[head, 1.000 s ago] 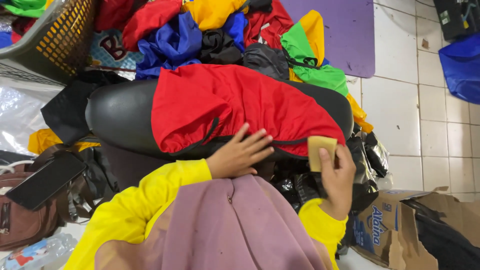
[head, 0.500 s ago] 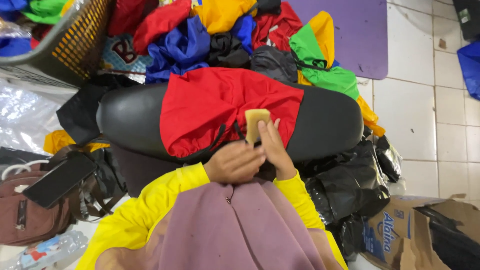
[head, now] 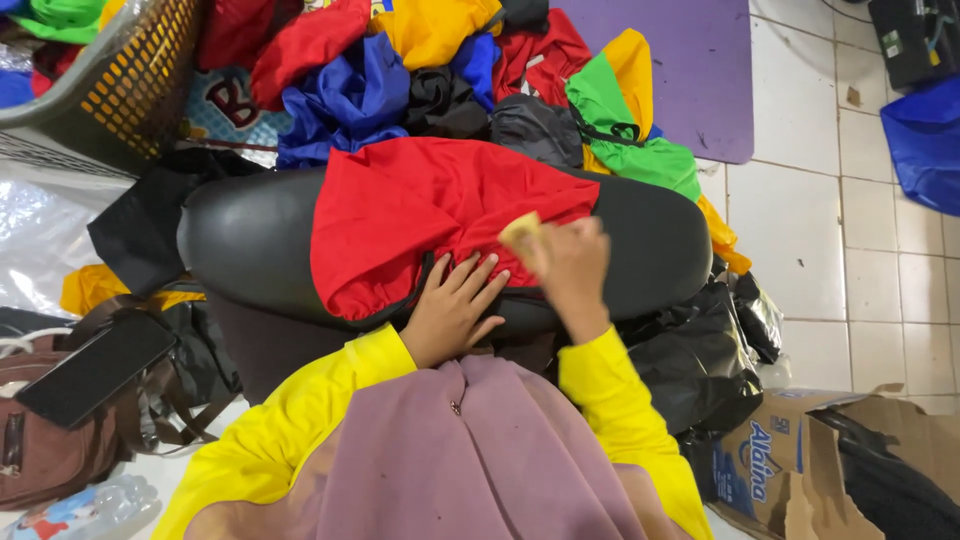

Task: Cleaning fabric items with a sponge, bagging them, and trimming loose threads with scissors.

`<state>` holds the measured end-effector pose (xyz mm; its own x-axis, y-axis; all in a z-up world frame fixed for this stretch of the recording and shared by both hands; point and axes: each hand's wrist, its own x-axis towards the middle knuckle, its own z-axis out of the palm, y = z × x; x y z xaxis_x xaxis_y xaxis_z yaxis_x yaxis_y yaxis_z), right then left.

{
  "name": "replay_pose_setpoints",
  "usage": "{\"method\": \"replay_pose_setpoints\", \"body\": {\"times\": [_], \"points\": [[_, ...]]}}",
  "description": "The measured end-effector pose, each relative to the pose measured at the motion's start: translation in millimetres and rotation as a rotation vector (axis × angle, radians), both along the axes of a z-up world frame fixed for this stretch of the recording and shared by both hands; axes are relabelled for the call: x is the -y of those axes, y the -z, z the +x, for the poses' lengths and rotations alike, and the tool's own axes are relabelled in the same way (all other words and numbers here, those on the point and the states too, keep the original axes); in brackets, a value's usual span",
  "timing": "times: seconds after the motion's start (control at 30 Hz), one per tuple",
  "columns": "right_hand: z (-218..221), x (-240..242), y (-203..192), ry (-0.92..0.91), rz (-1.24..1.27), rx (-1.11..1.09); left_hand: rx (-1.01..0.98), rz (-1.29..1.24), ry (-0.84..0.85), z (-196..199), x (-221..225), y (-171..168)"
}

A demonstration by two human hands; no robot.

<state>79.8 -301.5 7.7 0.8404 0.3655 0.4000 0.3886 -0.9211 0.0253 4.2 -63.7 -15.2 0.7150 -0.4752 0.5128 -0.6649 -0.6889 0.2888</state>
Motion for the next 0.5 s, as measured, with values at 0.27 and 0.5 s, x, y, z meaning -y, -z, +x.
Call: {"method": "replay_pose_setpoints", "body": {"times": [0.27,0.5], "points": [[14.8,33.4,-42.6,0.273,0.303,0.099,-0.025,0.006,-0.017,3.7,1.1,-4.0],[-17.5,8.2,-27.1,0.209,0.248,-0.085,0.051,0.010,-0.055,0.8,7.1,-0.8]]}}
